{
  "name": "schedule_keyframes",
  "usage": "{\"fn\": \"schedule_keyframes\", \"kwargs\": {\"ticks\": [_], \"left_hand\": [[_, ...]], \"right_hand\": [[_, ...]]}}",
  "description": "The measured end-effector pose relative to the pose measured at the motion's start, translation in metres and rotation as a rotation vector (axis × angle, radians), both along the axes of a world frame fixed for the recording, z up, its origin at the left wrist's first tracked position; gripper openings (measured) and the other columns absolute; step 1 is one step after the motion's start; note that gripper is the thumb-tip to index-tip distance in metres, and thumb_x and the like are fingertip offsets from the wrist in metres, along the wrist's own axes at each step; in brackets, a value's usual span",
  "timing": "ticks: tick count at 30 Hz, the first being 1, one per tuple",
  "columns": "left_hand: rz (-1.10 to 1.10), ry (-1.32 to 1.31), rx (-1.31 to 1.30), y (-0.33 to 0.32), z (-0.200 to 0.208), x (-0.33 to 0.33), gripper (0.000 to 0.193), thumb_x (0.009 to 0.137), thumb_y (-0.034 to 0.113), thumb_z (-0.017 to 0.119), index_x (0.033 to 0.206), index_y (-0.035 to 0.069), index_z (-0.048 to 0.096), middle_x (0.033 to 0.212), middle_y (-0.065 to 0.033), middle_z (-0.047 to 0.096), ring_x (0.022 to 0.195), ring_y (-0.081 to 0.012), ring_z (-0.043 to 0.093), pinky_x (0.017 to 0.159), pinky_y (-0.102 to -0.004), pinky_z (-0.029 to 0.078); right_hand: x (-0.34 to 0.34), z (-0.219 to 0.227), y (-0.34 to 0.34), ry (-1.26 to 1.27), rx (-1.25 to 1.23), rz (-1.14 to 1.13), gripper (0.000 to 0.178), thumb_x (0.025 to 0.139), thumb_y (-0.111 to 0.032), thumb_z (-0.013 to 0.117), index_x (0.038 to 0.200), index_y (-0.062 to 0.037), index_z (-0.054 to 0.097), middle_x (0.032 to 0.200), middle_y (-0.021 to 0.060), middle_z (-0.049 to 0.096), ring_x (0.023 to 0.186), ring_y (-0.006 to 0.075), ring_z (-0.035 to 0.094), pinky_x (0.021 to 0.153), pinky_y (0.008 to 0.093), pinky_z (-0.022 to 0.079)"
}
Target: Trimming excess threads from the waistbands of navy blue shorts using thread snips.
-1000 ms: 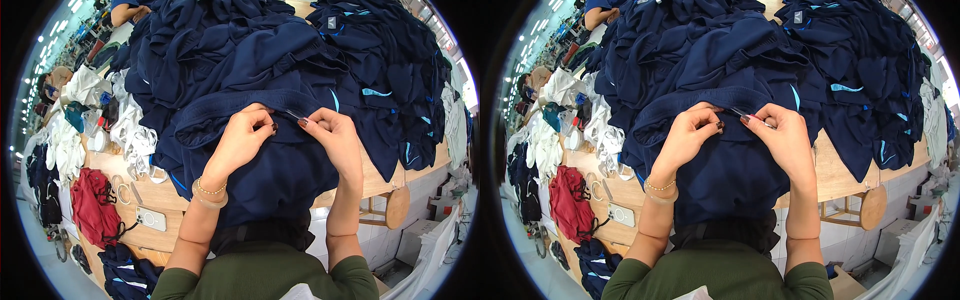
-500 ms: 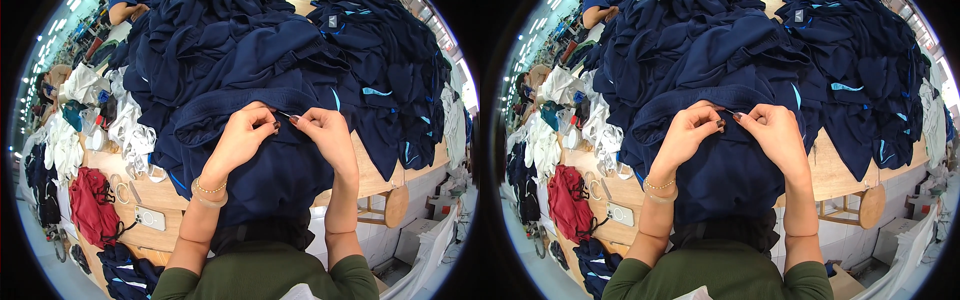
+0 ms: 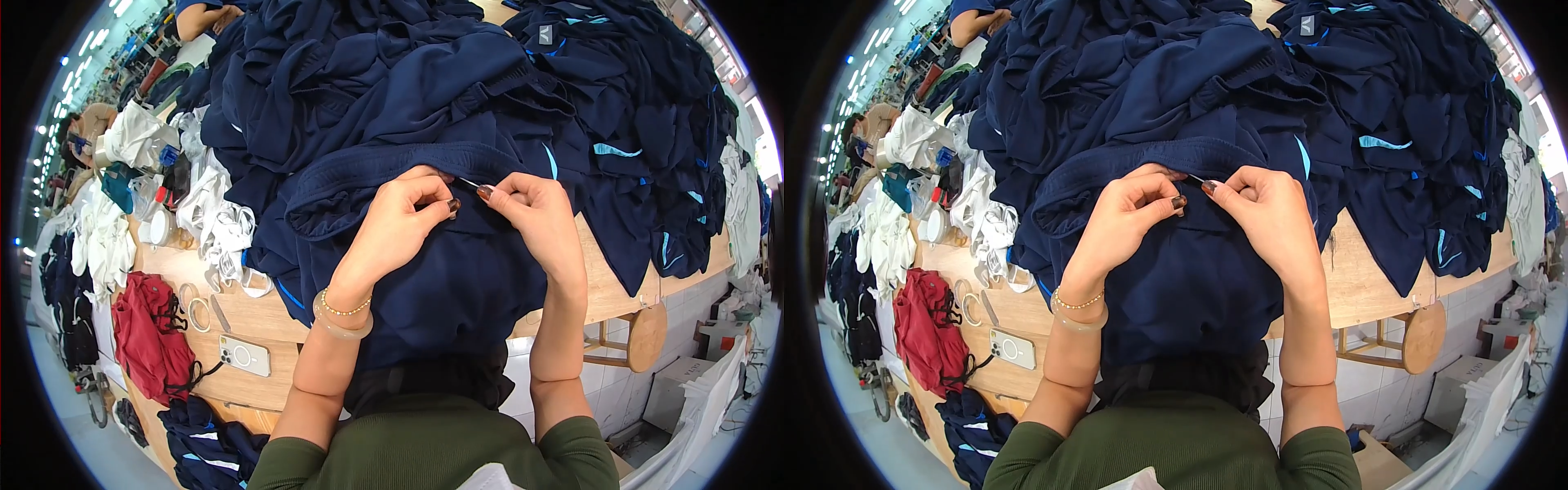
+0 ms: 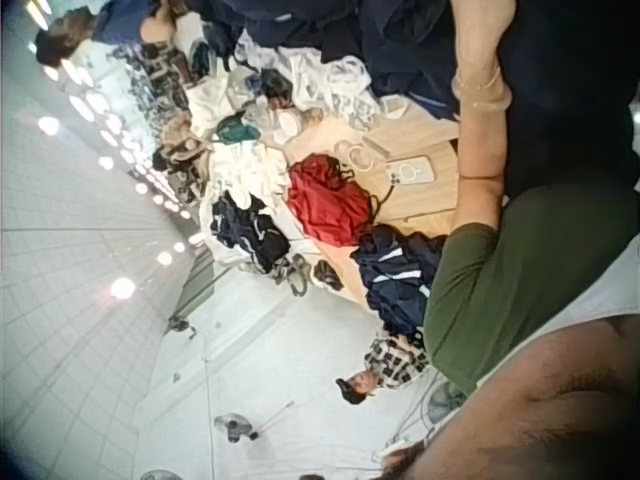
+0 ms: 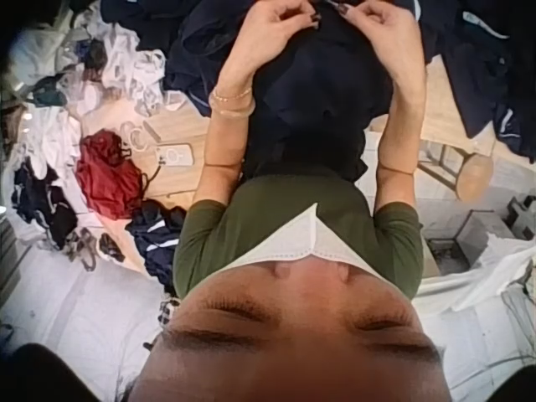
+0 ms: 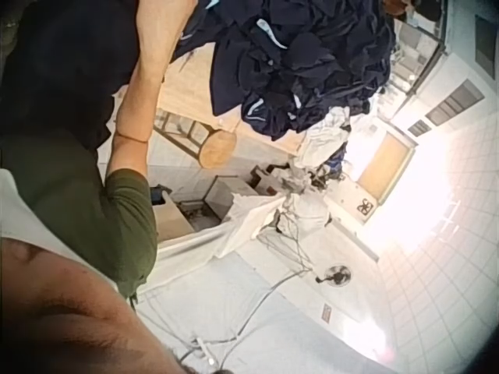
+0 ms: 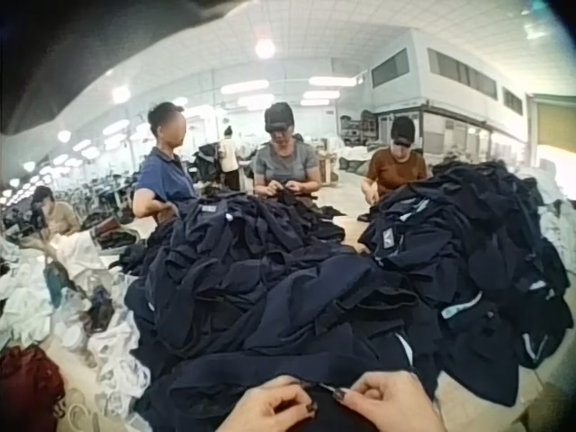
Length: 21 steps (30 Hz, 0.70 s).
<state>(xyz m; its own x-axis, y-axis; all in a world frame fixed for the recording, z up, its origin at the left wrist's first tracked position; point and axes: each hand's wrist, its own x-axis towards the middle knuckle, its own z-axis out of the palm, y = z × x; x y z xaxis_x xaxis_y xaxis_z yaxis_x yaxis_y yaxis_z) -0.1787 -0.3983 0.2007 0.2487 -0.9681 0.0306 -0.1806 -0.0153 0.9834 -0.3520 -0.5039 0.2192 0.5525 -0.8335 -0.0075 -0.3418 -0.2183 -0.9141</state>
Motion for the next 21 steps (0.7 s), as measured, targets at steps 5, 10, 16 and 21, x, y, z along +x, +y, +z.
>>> {"fn": "schedule_keyframes", "kwargs": {"ticks": [5,10,16,21], "left_hand": [[-0.001,-0.013,0.000,0.000,0.001,0.000,0.009,0.090,-0.002,0.063,0.083,-0.008,0.064,0.092,-0.0027,0.058,0.079,-0.0079,0.056,0.073,-0.0231,0.045],[0.001,-0.031,0.010,0.000,0.001,0.000,0.009,0.089,-0.002,0.063,0.083,-0.008,0.063,0.095,-0.0029,0.057,0.080,-0.0083,0.056,0.073,-0.0237,0.045],[0.000,-0.025,0.029,0.000,0.001,0.001,0.008,0.089,-0.003,0.064,0.083,-0.008,0.064,0.103,-0.0043,0.061,0.083,-0.0089,0.058,0.076,-0.0226,0.046],[0.070,-0.050,-0.041,0.009,0.007,-0.009,0.008,0.090,-0.002,0.064,0.085,-0.008,0.065,0.117,-0.0104,0.065,0.088,-0.0102,0.061,0.078,-0.0234,0.048]], "right_hand": [[0.001,0.010,0.004,0.024,0.052,0.034,0.027,0.089,-0.018,0.074,0.080,0.0064,0.069,0.051,-0.0022,0.048,0.051,0.0027,0.037,0.049,0.0255,0.028],[0.004,0.008,0.002,0.052,0.011,0.050,0.028,0.089,-0.020,0.073,0.080,0.0061,0.069,0.051,-0.0006,0.049,0.051,0.0033,0.038,0.049,0.0256,0.028],[0.009,0.010,0.003,0.077,-0.032,0.040,0.027,0.089,-0.019,0.074,0.080,0.0063,0.069,0.052,0.0009,0.052,0.051,0.0036,0.040,0.049,0.0256,0.029],[0.006,0.006,-0.001,0.003,-0.009,0.012,0.027,0.089,-0.019,0.074,0.080,0.0055,0.068,0.053,-0.0019,0.050,0.052,0.0026,0.037,0.049,0.0256,0.027]]}}
